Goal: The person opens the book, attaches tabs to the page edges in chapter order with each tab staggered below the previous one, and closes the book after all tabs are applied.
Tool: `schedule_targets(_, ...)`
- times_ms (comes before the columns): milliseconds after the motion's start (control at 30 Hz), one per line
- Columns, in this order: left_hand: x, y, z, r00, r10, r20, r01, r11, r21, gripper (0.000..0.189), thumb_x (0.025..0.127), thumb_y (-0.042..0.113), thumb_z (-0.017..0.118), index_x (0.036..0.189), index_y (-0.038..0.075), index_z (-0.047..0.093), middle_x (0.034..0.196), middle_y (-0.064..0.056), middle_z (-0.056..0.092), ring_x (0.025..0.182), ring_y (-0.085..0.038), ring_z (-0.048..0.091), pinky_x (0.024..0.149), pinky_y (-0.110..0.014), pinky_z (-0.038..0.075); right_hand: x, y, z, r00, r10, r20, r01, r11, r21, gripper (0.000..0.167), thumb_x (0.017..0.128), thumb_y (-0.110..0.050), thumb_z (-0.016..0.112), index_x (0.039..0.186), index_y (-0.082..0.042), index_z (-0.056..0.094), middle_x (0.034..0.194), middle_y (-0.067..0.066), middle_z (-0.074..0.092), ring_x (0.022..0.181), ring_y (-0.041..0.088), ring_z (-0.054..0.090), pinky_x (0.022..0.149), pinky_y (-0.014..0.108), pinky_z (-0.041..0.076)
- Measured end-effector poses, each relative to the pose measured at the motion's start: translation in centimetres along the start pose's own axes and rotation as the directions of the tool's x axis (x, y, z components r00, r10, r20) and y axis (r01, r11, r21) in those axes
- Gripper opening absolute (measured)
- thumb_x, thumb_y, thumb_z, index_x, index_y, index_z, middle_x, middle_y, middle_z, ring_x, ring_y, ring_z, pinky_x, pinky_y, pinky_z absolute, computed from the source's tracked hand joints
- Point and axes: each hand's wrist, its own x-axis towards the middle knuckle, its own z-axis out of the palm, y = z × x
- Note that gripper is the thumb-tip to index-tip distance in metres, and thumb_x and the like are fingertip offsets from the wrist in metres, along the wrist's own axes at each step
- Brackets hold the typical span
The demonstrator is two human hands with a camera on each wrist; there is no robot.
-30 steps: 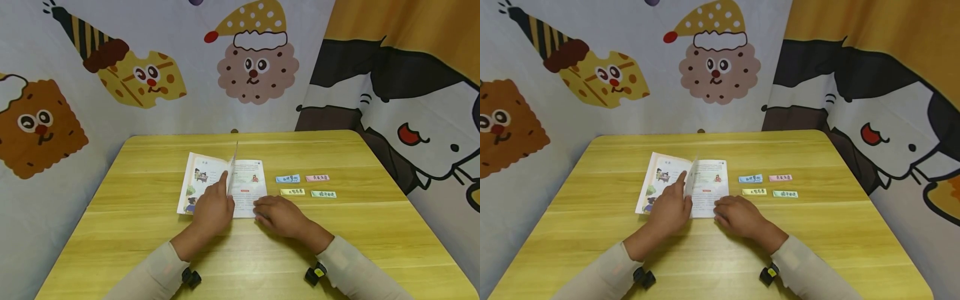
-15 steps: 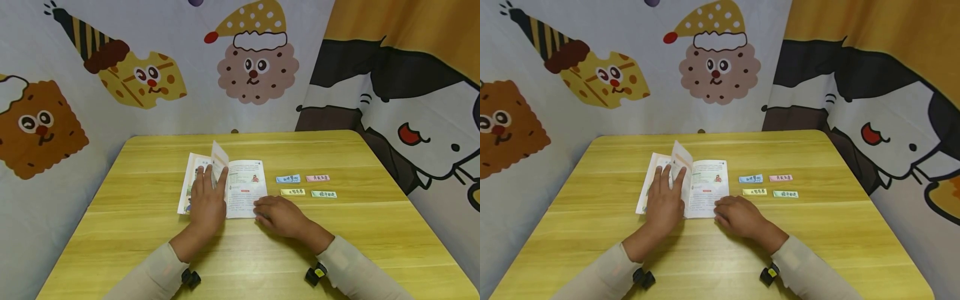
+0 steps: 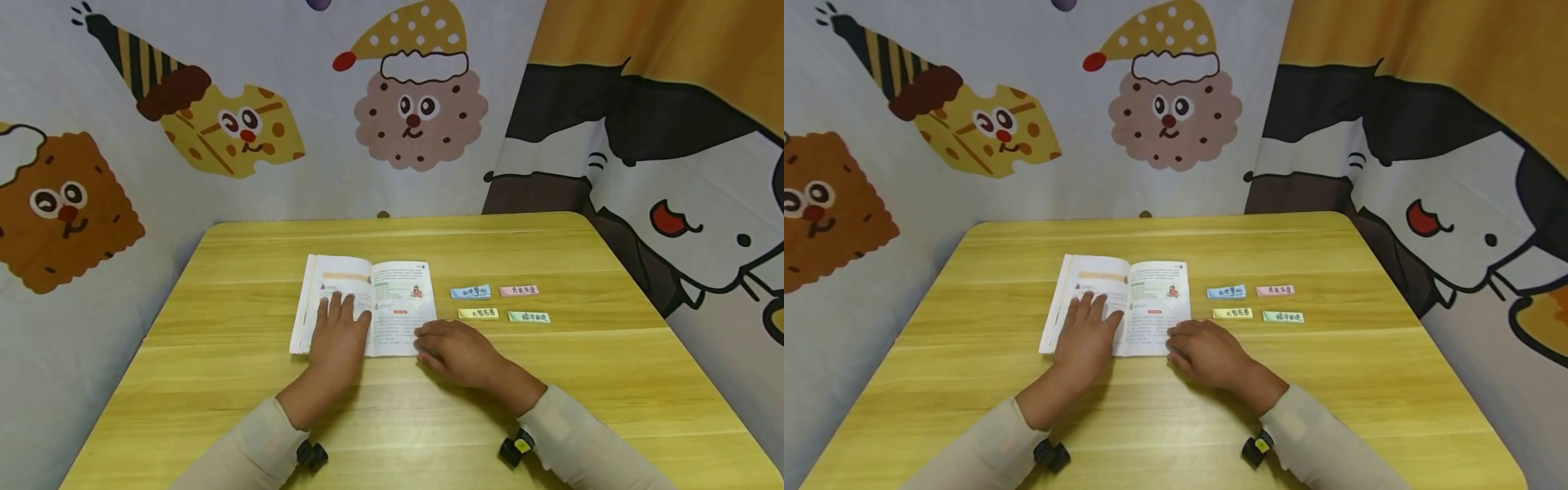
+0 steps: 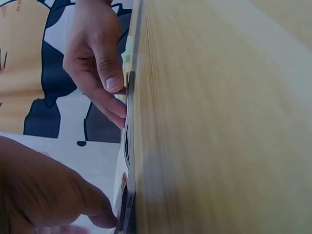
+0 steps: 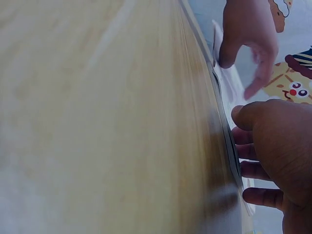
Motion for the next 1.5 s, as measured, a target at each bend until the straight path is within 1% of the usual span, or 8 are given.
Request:
schedule_targets(133,-0.3,0.2,0.0,0.994,0.096,0.051,-0.093,0.994,-0.063,0.029,0.087,-0.002,0.073,0.113,0.011,0.073,0.122,-0.015,0.061,0.111,-0.036,0.054,0.091,-0.049,0.050,-0.1,0.1,0.1,1.000,-0.006,-0.007,0.006,1.000,-0.006,0.030,0.100,-0.034,0.066,0.121,-0.013,0.075,0.133,0.002,0.068,0.128,0.025,0.059,0.106,0.047,0.044)
schedule_targets(233,-0.3,0.3,0.0,0.988,0.132,0.077,-0.124,0.987,-0.100,0.025,0.087,0.000,0.074,0.109,0.011,0.073,0.110,-0.011,0.062,0.095,-0.030,0.055,0.070,-0.043,0.052,-0.1,0.1,0.2,1.000,-0.010,-0.016,0.010,1.000,-0.010,0.030,0.100,-0.034,0.067,0.121,-0.014,0.076,0.132,0.002,0.068,0.128,0.025,0.059,0.106,0.047,0.044)
schedule_targets(367,-0.3,0.4,0.0,0.982,0.112,0.153,-0.089,0.985,-0.146,0.026,0.091,0.001,0.072,0.114,0.011,0.072,0.108,-0.011,0.061,0.092,-0.031,0.057,0.062,-0.042,0.052,-0.1,0.1,0.3,1.000,-0.015,-0.019,0.014,1.000,-0.012,0.031,0.100,-0.034,0.067,0.121,-0.014,0.076,0.132,0.002,0.068,0.128,0.025,0.059,0.106,0.047,0.044)
schedule_targets(600,-0.3,0.1,0.0,0.979,0.106,0.175,-0.067,0.974,-0.216,0.015,0.097,0.016,0.069,0.111,0.014,0.072,0.104,-0.011,0.062,0.088,-0.032,0.059,0.059,-0.044,0.052,0.0,0.2,0.2,0.999,-0.034,-0.022,0.034,0.999,-0.020,0.031,0.100,-0.033,0.067,0.121,-0.013,0.075,0.133,0.003,0.067,0.128,0.025,0.059,0.106,0.046,0.044)
schedule_targets(900,0.3,-0.7,-0.1,0.967,0.145,0.207,-0.098,0.970,-0.222,0.031,0.092,0.028,0.076,0.121,0.016,0.073,0.116,-0.012,0.063,0.094,-0.034,0.060,0.067,-0.046,0.054,0.0,0.5,0.0,0.999,-0.040,-0.007,0.039,0.999,-0.026,0.030,0.100,-0.034,0.066,0.122,-0.014,0.075,0.133,0.002,0.067,0.128,0.024,0.059,0.106,0.045,0.045)
schedule_targets(1100,0.6,-0.6,0.2,0.967,0.145,0.210,-0.096,0.970,-0.224,0.029,0.090,0.028,0.078,0.117,0.017,0.075,0.114,-0.012,0.064,0.093,-0.034,0.060,0.063,-0.046,0.053,0.0,0.9,-0.6,1.000,-0.024,-0.003,0.024,0.999,0.028,0.027,0.099,-0.030,0.068,0.119,-0.014,0.076,0.128,0.001,0.070,0.123,0.022,0.061,0.104,0.043,0.046)
schedule_targets(1267,0.5,-0.5,0.2,0.969,0.134,0.209,-0.089,0.973,-0.215,0.028,0.091,0.028,0.077,0.116,0.018,0.075,0.113,-0.011,0.063,0.091,-0.033,0.059,0.062,-0.045,0.052,0.0,1.9,-1.2,0.998,-0.001,-0.060,0.002,1.000,0.026,0.019,0.099,-0.023,0.069,0.115,-0.013,0.075,0.114,-0.002,0.072,0.111,0.018,0.064,0.100,0.041,0.048)
schedule_targets(1500,0.3,-0.5,0.0,0.970,0.130,0.204,-0.085,0.972,-0.218,0.026,0.091,0.028,0.078,0.114,0.017,0.075,0.110,-0.012,0.063,0.089,-0.033,0.059,0.061,-0.046,0.052,0.1,4.2,-2.0,0.985,0.029,-0.171,-0.037,0.999,-0.040,0.014,0.095,-0.014,0.075,0.108,-0.009,0.076,0.106,-0.001,0.072,0.108,0.023,0.065,0.100,0.043,0.047)
